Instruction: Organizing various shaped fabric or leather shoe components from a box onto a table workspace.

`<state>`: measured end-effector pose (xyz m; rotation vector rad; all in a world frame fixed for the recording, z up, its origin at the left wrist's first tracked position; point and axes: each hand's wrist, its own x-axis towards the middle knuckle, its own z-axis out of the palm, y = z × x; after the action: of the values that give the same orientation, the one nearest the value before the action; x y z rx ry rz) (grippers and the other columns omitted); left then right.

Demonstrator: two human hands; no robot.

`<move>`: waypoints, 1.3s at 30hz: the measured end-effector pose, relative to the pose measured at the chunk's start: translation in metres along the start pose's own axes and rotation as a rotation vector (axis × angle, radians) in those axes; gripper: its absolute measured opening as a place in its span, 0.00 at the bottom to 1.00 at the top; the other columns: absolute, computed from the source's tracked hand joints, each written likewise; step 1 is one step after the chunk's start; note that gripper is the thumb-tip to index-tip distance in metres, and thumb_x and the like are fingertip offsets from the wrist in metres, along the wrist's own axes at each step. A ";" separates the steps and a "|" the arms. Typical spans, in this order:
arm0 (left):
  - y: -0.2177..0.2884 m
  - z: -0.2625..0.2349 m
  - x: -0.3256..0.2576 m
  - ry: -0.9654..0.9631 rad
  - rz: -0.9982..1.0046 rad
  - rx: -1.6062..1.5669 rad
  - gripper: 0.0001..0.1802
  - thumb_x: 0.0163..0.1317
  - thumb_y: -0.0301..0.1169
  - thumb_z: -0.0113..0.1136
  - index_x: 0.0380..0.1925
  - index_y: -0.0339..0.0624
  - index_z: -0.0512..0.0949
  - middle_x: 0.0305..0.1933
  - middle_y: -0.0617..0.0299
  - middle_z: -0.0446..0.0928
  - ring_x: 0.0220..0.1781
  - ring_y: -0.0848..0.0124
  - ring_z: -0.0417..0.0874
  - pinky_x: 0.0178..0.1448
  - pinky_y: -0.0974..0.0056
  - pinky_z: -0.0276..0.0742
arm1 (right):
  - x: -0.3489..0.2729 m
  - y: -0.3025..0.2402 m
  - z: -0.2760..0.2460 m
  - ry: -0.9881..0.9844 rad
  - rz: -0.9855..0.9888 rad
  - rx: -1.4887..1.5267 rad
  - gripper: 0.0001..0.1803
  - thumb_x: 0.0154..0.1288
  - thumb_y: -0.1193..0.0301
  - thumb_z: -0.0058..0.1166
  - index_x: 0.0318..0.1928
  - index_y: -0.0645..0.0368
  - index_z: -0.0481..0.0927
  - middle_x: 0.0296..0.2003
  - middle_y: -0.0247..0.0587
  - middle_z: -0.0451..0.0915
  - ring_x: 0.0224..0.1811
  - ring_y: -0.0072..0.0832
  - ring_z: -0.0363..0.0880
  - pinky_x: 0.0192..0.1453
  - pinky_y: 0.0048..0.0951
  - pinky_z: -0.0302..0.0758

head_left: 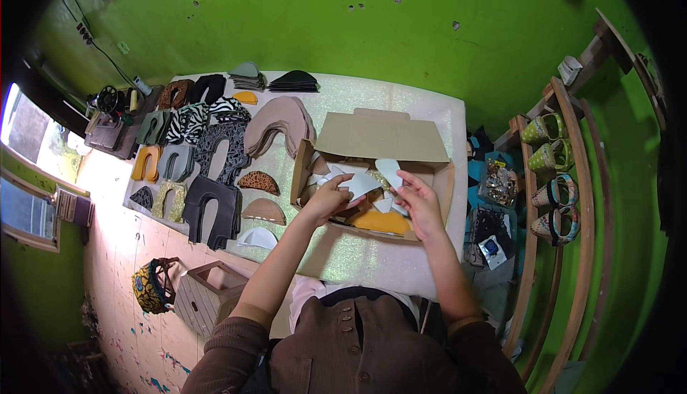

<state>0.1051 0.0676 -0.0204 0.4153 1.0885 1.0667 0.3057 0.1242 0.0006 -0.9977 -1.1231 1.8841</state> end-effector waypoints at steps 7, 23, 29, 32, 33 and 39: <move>-0.005 0.009 -0.002 0.001 0.013 0.080 0.32 0.57 0.15 0.43 0.63 0.44 0.51 0.47 0.51 0.68 0.46 0.64 0.77 0.50 0.69 0.76 | -0.013 0.020 0.019 -0.075 0.076 -0.097 0.27 0.61 0.78 0.47 0.61 0.58 0.61 0.54 0.42 0.67 0.47 0.21 0.74 0.36 0.15 0.70; -0.003 0.009 -0.005 0.007 -0.001 -0.029 0.28 0.59 0.21 0.43 0.61 0.41 0.55 0.33 0.64 0.68 0.34 0.76 0.73 0.45 0.72 0.75 | -0.019 0.042 0.027 -0.235 -0.143 -0.617 0.32 0.56 0.81 0.44 0.63 0.54 0.58 0.59 0.51 0.62 0.41 0.27 0.78 0.43 0.22 0.73; -0.006 0.003 -0.008 0.034 0.181 0.246 0.26 0.59 0.23 0.47 0.58 0.35 0.57 0.34 0.61 0.73 0.30 0.76 0.74 0.42 0.73 0.76 | -0.020 0.042 0.033 -0.233 -0.197 -0.665 0.32 0.57 0.79 0.46 0.64 0.53 0.57 0.61 0.46 0.60 0.47 0.30 0.75 0.45 0.26 0.73; 0.000 0.004 -0.011 0.042 0.227 0.262 0.26 0.59 0.22 0.48 0.58 0.34 0.57 0.37 0.58 0.75 0.35 0.73 0.78 0.44 0.73 0.77 | -0.016 0.048 0.031 -0.170 -0.146 -0.509 0.33 0.58 0.77 0.47 0.64 0.53 0.54 0.61 0.44 0.59 0.50 0.30 0.73 0.45 0.26 0.72; 0.002 0.004 -0.013 0.038 0.243 0.195 0.25 0.58 0.21 0.49 0.57 0.34 0.58 0.39 0.57 0.75 0.38 0.71 0.79 0.44 0.73 0.76 | -0.015 0.049 0.029 -0.153 -0.098 -0.442 0.33 0.59 0.76 0.47 0.65 0.54 0.52 0.61 0.44 0.59 0.51 0.30 0.71 0.46 0.25 0.72; 0.022 -0.022 -0.037 -0.195 0.142 0.335 0.23 0.59 0.20 0.48 0.56 0.33 0.61 0.42 0.58 0.75 0.41 0.74 0.78 0.43 0.72 0.75 | -0.009 0.032 0.045 0.091 -0.003 -0.142 0.33 0.61 0.72 0.48 0.65 0.59 0.49 0.62 0.50 0.53 0.55 0.29 0.68 0.50 0.23 0.69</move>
<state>0.0733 0.0414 0.0049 0.8577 1.0752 0.9454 0.2640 0.0885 -0.0117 -1.1478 -1.2164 1.7582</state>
